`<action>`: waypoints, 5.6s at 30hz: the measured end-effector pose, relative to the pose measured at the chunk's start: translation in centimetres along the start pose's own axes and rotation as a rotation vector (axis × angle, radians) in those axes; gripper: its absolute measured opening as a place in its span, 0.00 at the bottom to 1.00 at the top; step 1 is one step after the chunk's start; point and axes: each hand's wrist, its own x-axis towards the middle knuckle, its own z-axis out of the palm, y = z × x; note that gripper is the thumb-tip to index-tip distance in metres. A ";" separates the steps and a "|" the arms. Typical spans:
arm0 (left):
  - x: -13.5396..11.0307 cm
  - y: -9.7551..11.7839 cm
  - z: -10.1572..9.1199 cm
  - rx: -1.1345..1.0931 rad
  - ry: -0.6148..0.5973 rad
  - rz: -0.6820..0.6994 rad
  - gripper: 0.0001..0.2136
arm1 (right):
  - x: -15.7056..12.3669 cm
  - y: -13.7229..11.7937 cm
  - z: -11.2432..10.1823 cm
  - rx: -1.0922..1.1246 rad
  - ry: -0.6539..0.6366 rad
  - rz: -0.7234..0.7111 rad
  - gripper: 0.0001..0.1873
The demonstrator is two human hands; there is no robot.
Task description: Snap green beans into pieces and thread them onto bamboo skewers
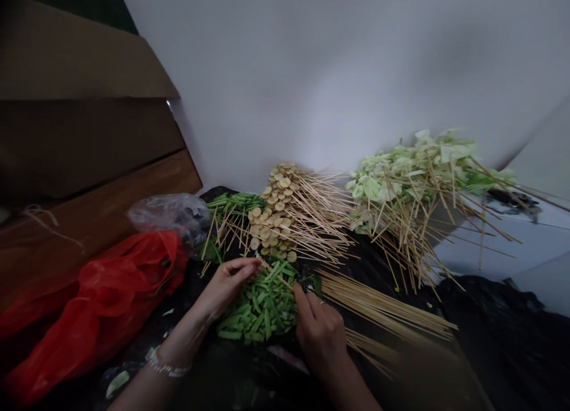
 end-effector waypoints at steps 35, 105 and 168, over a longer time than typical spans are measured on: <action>0.0 -1.0 0.2 0.428 -0.061 0.260 0.09 | 0.1 1.0 -0.1 -0.047 -0.008 0.047 0.19; 0.0 -0.8 1.0 -0.383 0.152 -0.179 0.18 | -1.2 -0.3 1.1 0.029 -0.076 0.029 0.20; 0.1 -0.2 0.1 -0.282 0.099 -0.133 0.17 | -0.4 0.1 0.7 0.060 -0.061 -0.011 0.17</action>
